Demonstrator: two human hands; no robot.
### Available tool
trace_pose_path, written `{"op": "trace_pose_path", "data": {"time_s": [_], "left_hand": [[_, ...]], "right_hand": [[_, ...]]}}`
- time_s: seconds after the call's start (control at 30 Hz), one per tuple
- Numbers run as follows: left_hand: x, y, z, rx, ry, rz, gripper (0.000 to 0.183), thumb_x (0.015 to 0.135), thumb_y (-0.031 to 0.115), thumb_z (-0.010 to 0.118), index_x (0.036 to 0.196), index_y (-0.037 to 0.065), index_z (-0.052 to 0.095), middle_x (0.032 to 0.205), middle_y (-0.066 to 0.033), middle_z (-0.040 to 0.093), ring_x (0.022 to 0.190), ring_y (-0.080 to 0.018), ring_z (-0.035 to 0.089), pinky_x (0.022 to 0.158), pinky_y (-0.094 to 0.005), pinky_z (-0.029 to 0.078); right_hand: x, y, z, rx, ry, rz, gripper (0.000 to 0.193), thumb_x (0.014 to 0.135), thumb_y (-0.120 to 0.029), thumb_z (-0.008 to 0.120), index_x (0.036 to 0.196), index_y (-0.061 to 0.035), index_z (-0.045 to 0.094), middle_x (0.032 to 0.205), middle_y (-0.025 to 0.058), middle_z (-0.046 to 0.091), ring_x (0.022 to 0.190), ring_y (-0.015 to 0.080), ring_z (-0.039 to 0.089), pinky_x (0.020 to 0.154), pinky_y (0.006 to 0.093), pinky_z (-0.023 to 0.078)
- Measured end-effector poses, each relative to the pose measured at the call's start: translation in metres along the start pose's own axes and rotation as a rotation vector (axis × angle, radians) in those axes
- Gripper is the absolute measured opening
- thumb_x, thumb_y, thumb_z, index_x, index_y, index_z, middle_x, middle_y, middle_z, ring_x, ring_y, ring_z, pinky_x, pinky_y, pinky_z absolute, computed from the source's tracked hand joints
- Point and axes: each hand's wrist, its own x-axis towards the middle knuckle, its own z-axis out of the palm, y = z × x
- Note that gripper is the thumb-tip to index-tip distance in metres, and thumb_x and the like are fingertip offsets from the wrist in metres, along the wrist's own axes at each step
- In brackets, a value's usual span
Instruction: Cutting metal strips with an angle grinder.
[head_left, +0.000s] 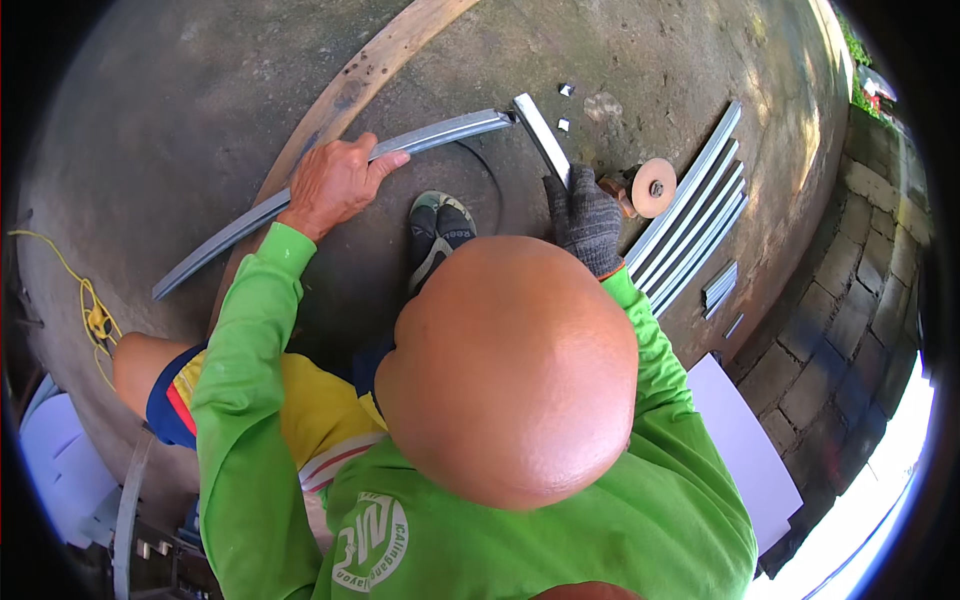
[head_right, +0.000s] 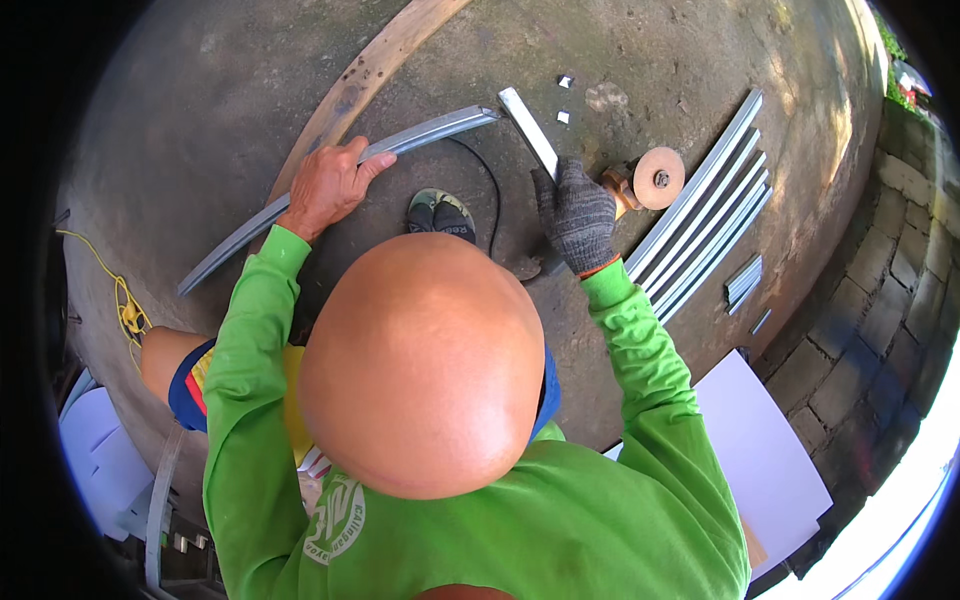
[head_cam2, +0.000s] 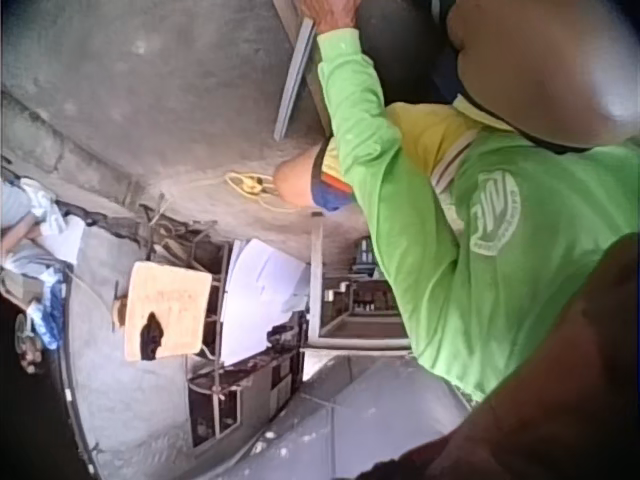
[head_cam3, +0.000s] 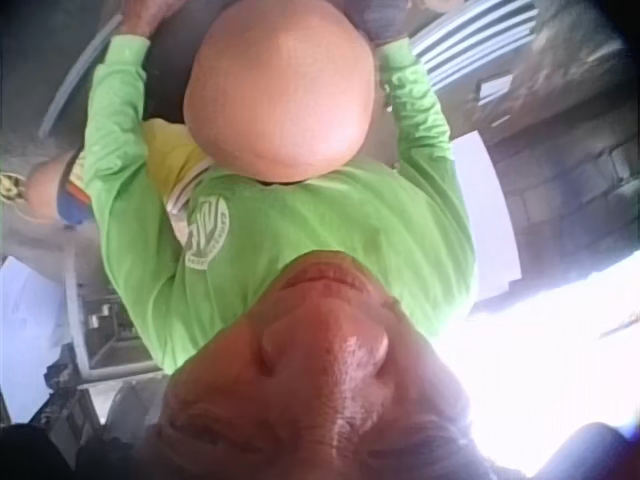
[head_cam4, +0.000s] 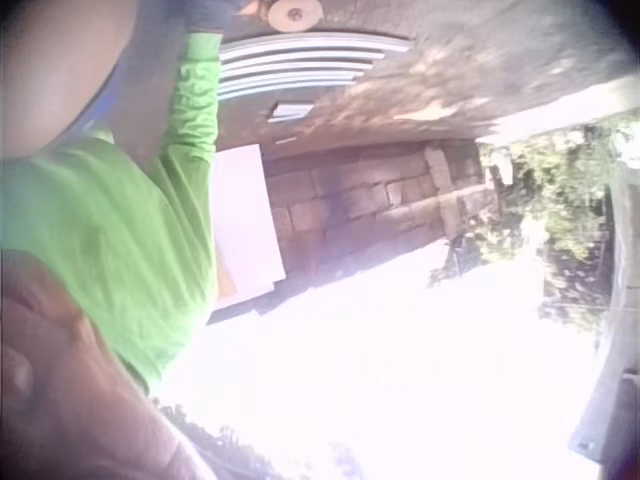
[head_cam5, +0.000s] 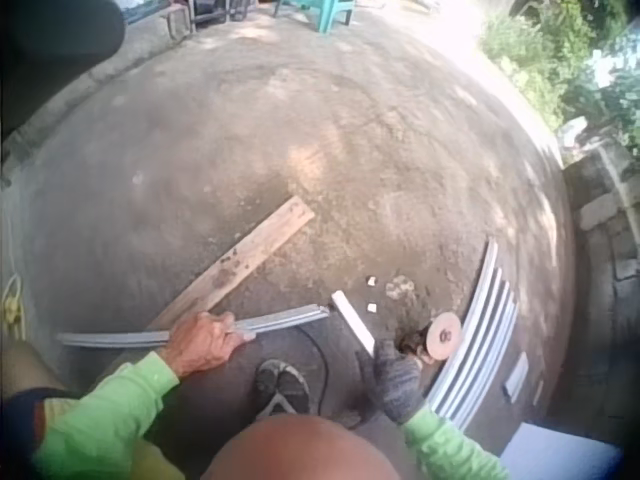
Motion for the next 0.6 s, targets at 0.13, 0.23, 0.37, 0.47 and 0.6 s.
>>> {"op": "trace_pose_path", "data": {"time_s": [0.13, 0.23, 0.37, 0.47, 0.6], "left_hand": [[0.008, -0.002, -0.004, 0.036, 0.113, 0.050, 0.047, 0.096, 0.047, 0.062, 0.086, 0.001, 0.058, 0.068, -0.0228, 0.061, 0.068, -0.0432, 0.063, 0.058, -0.0510, 0.047], [0.008, -0.006, 0.004, 0.030, 0.298, 0.177, 0.046, 0.092, 0.047, 0.069, 0.082, 0.005, 0.053, 0.068, -0.0146, 0.063, 0.064, -0.0385, 0.064, 0.054, -0.0472, 0.048], [0.006, -0.006, 0.004, 0.027, 0.343, 0.208, 0.040, 0.089, 0.041, 0.073, 0.083, 0.006, 0.055, 0.071, -0.0127, 0.062, 0.065, -0.0368, 0.064, 0.053, -0.0447, 0.048], [0.005, -0.007, 0.005, 0.026, 0.397, 0.209, 0.037, 0.087, 0.037, 0.076, 0.085, 0.006, 0.056, 0.074, -0.0125, 0.062, 0.067, -0.0367, 0.064, 0.054, -0.0446, 0.049], [0.003, -0.008, 0.007, 0.069, 0.489, 0.251, 0.035, 0.083, 0.035, 0.080, 0.093, 0.005, 0.064, 0.075, -0.0115, 0.061, 0.067, -0.0341, 0.063, 0.057, -0.0424, 0.049]], "right_hand": [[0.003, -0.015, -0.006, 0.204, 0.086, 0.010, 0.034, 0.096, -0.034, 0.066, 0.102, -0.0018, 0.059, 0.069, 0.0227, 0.063, 0.064, 0.0412, 0.066, 0.058, 0.0479, 0.049], [-0.004, -0.011, -0.006, 0.359, 0.158, -0.027, 0.031, 0.096, -0.031, 0.067, 0.101, -0.0017, 0.059, 0.069, 0.0232, 0.062, 0.064, 0.0414, 0.065, 0.057, 0.0477, 0.047], [-0.010, -0.014, -0.010, 0.453, 0.203, -0.073, 0.027, 0.098, -0.027, 0.066, 0.098, -0.0018, 0.057, 0.066, 0.0219, 0.059, 0.061, 0.0401, 0.063, 0.055, 0.0462, 0.045], [-0.010, -0.022, -0.011, 0.678, 0.149, 0.084, 0.024, 0.098, -0.024, 0.066, 0.094, -0.0019, 0.057, 0.064, 0.0203, 0.057, 0.058, 0.0373, 0.061, 0.053, 0.0453, 0.043], [-0.011, -0.021, 0.000, 0.562, 0.307, -0.097, 0.023, 0.098, -0.023, 0.066, 0.094, -0.0020, 0.058, 0.063, 0.0193, 0.054, 0.054, 0.0341, 0.057, 0.052, 0.0445, 0.040]]}}
